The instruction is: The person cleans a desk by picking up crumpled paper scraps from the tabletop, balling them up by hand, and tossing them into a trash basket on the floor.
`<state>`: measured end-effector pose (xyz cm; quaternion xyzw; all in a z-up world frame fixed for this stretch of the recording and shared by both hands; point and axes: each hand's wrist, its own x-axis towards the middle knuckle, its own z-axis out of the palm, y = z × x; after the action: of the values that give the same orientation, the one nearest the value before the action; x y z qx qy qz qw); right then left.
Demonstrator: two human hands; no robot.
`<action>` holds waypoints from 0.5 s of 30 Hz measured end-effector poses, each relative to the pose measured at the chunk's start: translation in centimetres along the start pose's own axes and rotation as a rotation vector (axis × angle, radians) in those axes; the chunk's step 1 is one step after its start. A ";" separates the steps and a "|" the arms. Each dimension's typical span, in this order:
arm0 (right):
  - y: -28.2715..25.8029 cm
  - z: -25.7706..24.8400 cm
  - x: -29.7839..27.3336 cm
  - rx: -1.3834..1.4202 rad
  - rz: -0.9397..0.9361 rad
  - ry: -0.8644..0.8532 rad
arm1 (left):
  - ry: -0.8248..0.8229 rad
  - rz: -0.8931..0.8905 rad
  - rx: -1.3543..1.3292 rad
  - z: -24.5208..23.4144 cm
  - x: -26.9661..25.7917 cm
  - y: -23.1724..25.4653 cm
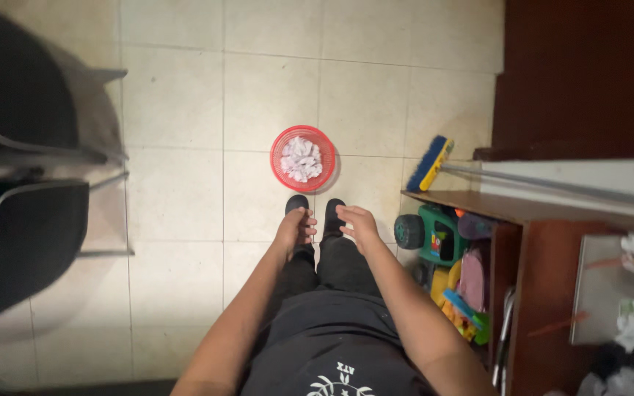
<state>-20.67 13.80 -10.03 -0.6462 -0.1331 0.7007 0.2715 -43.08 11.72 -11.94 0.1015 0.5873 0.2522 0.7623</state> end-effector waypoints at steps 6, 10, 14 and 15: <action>-1.5 -2.0 -2.0 0.096 -0.201 0.202 | -0.176 0.038 0.086 4.0 1.0 1.2; -1.0 -5.6 -3.9 0.330 -0.455 0.216 | -0.259 0.078 0.243 9.2 -1.1 2.9; -1.0 -9.5 -7.8 0.500 -0.487 0.346 | -0.349 0.086 0.424 16.3 -3.5 3.0; -0.7 -10.7 -8.8 0.533 -0.494 0.397 | -0.390 0.062 0.462 18.4 -3.4 2.9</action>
<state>-9.88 7.74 -3.68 -0.6244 -0.0431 0.4862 0.6098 -27.04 15.08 -2.38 0.3364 0.4683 0.1109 0.8094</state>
